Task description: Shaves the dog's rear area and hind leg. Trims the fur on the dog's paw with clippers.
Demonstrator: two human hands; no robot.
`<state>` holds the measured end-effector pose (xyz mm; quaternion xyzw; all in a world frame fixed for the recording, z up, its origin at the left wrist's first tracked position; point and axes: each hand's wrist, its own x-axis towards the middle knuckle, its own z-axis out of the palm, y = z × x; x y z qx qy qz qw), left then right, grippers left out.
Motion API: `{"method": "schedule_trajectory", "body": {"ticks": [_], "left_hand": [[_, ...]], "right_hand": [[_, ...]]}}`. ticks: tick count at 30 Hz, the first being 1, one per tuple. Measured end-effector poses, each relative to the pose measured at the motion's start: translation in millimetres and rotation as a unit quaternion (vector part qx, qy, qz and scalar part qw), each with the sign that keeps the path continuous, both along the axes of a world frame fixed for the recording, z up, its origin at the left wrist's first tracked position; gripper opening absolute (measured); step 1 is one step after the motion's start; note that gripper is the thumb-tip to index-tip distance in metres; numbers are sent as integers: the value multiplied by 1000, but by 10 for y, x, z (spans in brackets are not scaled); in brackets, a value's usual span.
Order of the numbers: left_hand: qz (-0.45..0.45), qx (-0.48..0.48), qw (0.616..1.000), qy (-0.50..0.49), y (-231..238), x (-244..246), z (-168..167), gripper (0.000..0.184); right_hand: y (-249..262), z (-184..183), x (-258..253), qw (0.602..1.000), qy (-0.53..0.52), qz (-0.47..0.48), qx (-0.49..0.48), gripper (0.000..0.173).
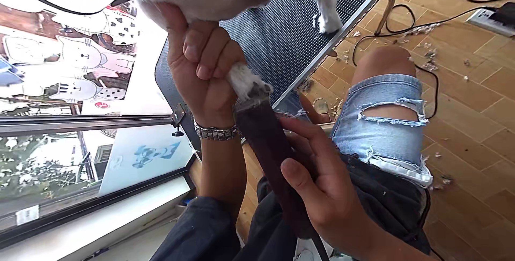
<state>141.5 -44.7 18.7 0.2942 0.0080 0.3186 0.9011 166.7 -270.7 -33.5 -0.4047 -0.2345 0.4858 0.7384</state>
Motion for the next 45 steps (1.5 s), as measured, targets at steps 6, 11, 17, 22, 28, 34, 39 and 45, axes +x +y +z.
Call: {"method": "schedule_trajectory", "body": {"ticks": [6, 11, 17, 22, 28, 34, 39, 45], "left_hand": [[34, -10, 999, -18, -35, 66, -15, 70], [46, -19, 998, -26, -43, 53, -58, 70], [31, -18, 998, -51, -15, 13, -128, 75], [29, -2, 997, -66, 23, 6, -187, 75], [21, -5, 997, -72, 48, 11, -216, 75], [16, 8, 999, -50, 26, -79, -254, 77], [16, 20, 998, -59, 68, -81, -255, 78], [5, 16, 998, -65, 85, -83, -221, 79]], "right_hand": [[-151, -177, 60, 988, 87, 128, -10, 58], [-56, -239, 132, 907, 337, 224, 116, 42], [136, -234, 25, 788, 522, 256, 200, 56], [187, -287, -95, 752, 569, 258, 212, 55], [252, -256, -120, 739, 591, 247, 210, 53], [253, -234, -107, 734, 595, 253, 208, 52], [253, -257, -133, 745, 581, 261, 196, 52], [251, -266, -112, 739, 586, 278, 184, 49]]}}
